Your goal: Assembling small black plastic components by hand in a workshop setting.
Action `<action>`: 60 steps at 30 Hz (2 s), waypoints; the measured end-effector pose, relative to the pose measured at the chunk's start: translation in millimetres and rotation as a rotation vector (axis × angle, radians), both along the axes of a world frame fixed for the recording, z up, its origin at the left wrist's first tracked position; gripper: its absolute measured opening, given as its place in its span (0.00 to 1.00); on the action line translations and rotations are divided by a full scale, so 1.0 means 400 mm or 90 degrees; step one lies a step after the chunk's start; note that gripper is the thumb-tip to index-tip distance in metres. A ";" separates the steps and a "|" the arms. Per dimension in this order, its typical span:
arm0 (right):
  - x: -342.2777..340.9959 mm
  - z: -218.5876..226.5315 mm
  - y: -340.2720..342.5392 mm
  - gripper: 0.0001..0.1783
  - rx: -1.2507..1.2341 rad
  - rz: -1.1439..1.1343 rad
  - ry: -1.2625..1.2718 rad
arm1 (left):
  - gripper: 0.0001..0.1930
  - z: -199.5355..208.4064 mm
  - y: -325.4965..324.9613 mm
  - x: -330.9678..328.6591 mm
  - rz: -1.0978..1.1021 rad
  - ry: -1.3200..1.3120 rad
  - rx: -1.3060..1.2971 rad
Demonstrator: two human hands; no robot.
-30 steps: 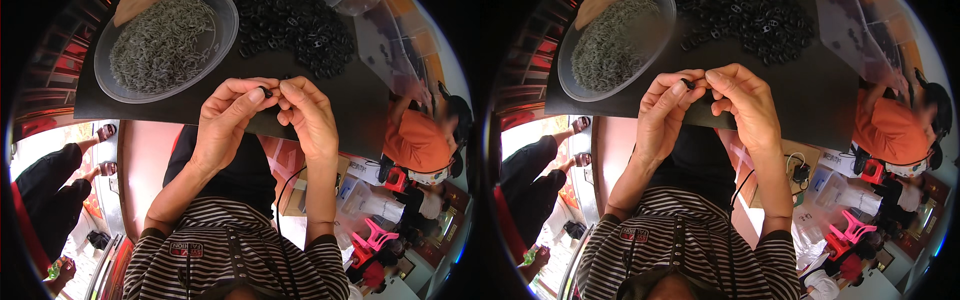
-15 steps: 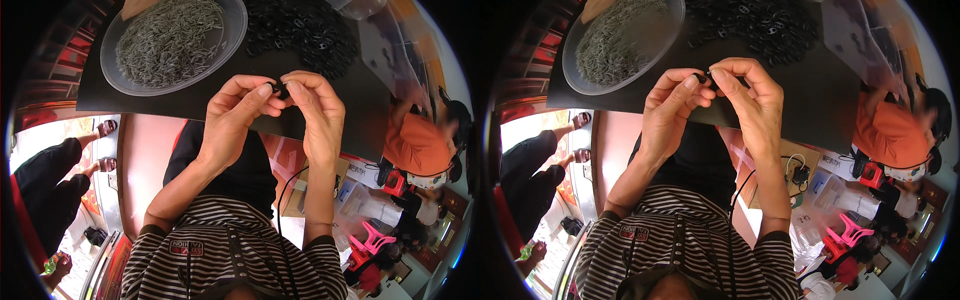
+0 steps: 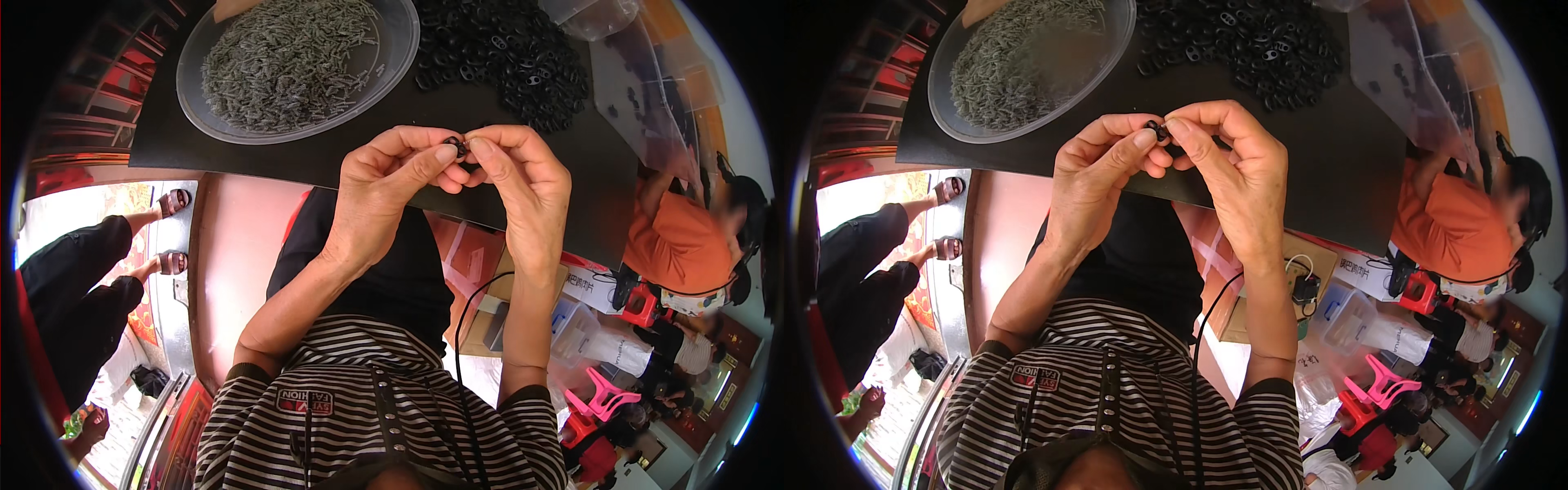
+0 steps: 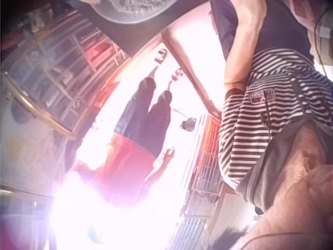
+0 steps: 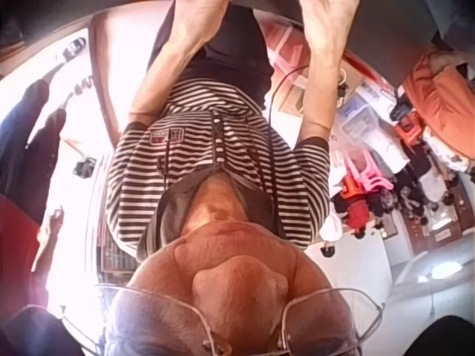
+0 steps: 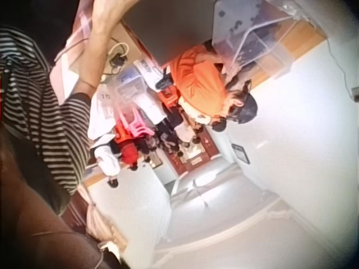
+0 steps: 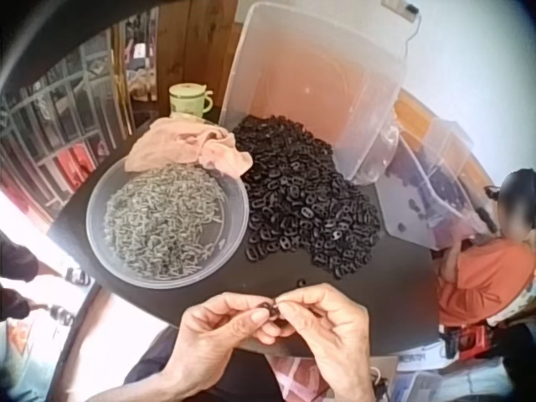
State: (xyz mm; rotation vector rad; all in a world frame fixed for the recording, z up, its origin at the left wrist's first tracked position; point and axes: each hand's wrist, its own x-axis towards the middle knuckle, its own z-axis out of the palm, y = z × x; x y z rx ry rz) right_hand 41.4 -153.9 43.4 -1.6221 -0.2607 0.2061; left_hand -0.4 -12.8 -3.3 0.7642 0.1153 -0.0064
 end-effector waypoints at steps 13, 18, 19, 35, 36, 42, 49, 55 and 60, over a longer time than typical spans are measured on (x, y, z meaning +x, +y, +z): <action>-0.006 0.015 0.010 0.05 -0.084 -0.005 -0.052 | 0.10 -0.003 0.001 -0.004 0.037 -0.028 0.123; -0.010 0.014 0.011 0.04 -0.095 -0.001 -0.061 | 0.09 -0.001 -0.008 -0.004 0.067 -0.049 0.167; -0.012 0.015 0.013 0.04 -0.095 -0.003 -0.060 | 0.09 0.000 -0.010 -0.005 0.075 -0.053 0.169; 0.070 -0.022 -0.116 0.04 -0.306 -0.258 -0.126 | 0.08 -0.010 -0.019 0.009 -0.024 -0.013 0.116; 0.078 -0.038 -0.127 0.04 -0.337 -0.233 -0.180 | 0.08 -0.009 -0.026 0.011 -0.029 -0.014 0.113; 0.069 -0.054 -0.090 0.09 -0.375 -0.154 -0.251 | 0.08 -0.005 -0.040 0.003 -0.130 -0.048 0.157; 0.075 -0.070 -0.078 0.12 -0.408 -0.113 -0.275 | 0.08 -0.007 -0.049 -0.014 -0.151 -0.028 0.100; 0.091 -0.087 -0.085 0.08 -0.394 -0.129 -0.299 | 0.08 0.002 -0.039 -0.008 -0.141 -0.004 0.089; 0.083 -0.035 -0.104 0.10 -0.083 -0.105 0.104 | 0.08 0.006 -0.038 0.029 -0.085 0.028 0.056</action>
